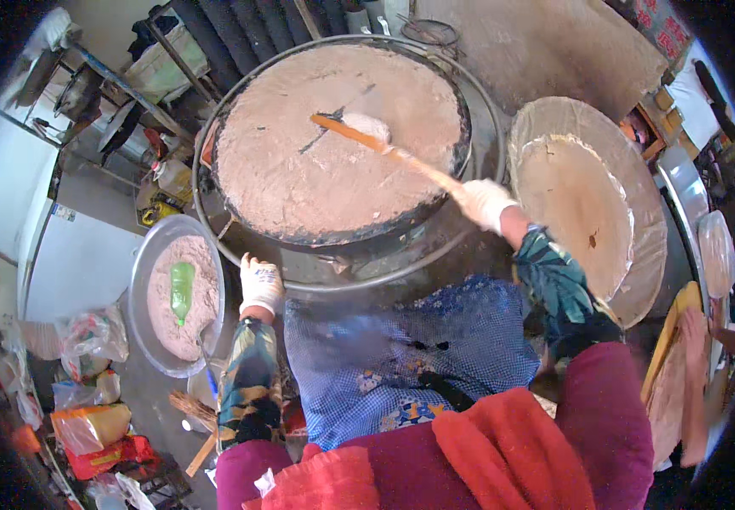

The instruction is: The person spreads batter across a hot griddle with a wooden stick, loosens and removes the cooked flatbread using a scraper and by hand, scrapes the griddle surface clean, and ladles new batter onto the griddle to spread it.

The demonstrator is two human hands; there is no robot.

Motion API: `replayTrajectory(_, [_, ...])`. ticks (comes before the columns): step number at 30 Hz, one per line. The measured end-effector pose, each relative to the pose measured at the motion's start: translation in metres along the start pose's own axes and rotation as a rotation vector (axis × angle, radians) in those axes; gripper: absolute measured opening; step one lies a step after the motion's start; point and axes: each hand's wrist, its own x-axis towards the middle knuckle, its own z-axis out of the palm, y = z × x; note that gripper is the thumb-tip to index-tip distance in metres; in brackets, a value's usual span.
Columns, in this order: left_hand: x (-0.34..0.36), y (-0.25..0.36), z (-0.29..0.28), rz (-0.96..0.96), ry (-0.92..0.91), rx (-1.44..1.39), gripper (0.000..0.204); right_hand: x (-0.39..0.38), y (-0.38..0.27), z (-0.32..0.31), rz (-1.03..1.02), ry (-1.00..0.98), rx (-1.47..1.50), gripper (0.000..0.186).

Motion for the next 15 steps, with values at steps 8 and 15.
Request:
replayTrajectory(8, [0.019,-0.04,0.013,0.036,-0.12,0.082,0.026,-0.107,-0.128,-0.043,0.12,-0.147,1.687,0.055])
replayTrajectory(15, [0.002,-0.032,0.011,0.012,0.078,0.035,0.017,-0.125,-0.09,0.028,0.361,0.237,1.673,0.048])
